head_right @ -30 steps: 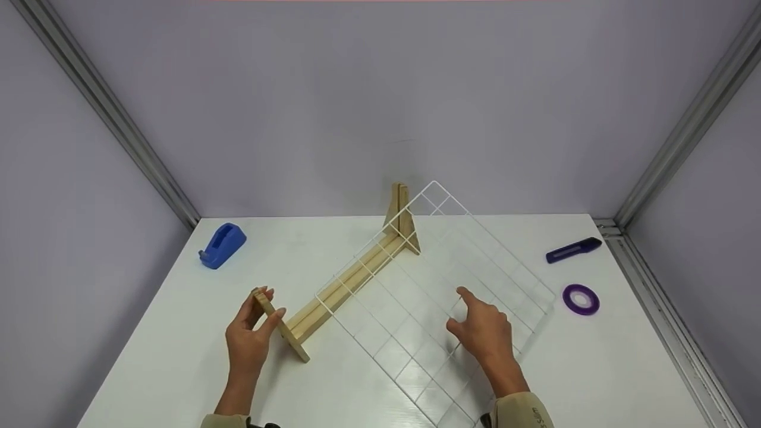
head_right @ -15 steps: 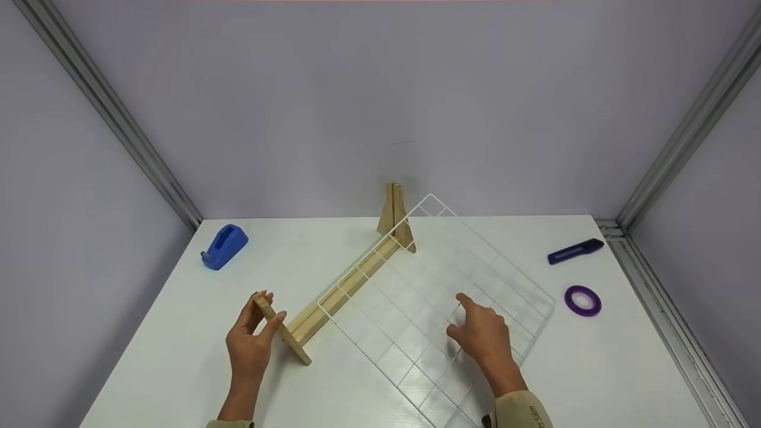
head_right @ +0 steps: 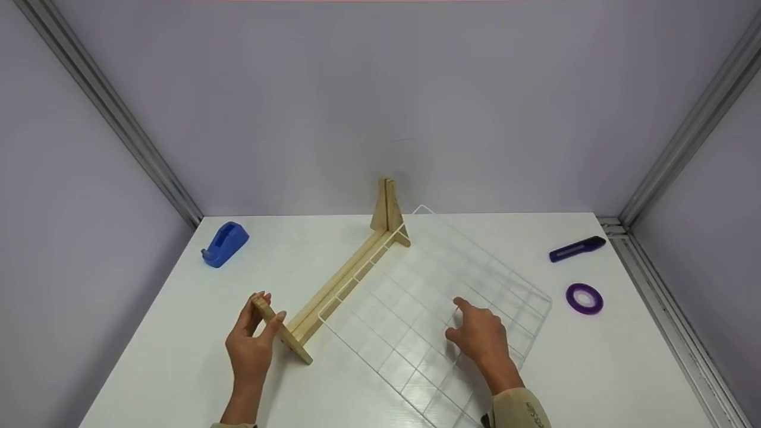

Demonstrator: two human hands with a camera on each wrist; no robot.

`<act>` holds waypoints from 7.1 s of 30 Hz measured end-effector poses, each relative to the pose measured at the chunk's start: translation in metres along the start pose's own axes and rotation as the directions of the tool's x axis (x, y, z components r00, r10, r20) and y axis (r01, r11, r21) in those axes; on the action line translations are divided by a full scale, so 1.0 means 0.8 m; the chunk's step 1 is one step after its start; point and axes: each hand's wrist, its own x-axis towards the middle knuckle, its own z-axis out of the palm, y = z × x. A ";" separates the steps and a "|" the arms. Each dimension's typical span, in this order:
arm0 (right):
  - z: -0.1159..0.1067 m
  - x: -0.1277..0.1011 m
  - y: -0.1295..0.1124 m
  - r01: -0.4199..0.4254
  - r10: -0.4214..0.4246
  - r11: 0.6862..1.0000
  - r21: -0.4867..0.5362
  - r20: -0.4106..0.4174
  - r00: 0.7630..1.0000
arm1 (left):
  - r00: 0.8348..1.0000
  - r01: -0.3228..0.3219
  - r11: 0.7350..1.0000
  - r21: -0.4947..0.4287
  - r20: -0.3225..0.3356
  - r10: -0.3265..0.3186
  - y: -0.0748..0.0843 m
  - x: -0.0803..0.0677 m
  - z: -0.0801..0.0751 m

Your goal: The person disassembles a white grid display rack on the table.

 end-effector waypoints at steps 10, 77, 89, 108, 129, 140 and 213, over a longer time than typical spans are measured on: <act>0.000 0.001 0.000 -0.015 0.016 1.000 -0.008 0.021 1.000 | 0.992 -0.114 0.993 0.032 0.062 0.112 -0.007 0.007 -0.007; 0.014 0.006 0.007 -0.001 0.015 0.993 -0.120 0.111 0.994 | 0.968 0.036 0.999 0.033 0.249 -0.043 -0.018 0.009 -0.012; 0.021 0.003 0.003 0.015 0.009 0.987 -0.162 0.146 0.989 | 0.965 0.038 0.999 0.021 0.260 -0.042 -0.018 0.009 -0.013; 0.018 -0.005 0.007 0.104 -0.062 0.978 -0.179 0.226 0.972 | 0.960 0.044 0.999 0.015 0.275 -0.046 -0.019 0.009 -0.014; 0.022 -0.042 -0.012 -0.167 0.198 0.969 -0.180 0.168 0.966 | 0.795 0.087 0.972 0.218 0.573 -0.200 -0.047 0.034 -0.041; 0.049 -0.056 -0.022 -0.256 0.298 0.942 -0.216 0.187 0.936 | 0.780 0.160 0.932 0.324 0.537 -0.321 -0.047 0.025 -0.045; 0.042 -0.008 0.037 0.083 -0.069 0.996 -0.028 0.327 0.942 | 0.904 0.181 0.917 0.356 0.307 -0.297 -0.027 -0.042 -0.040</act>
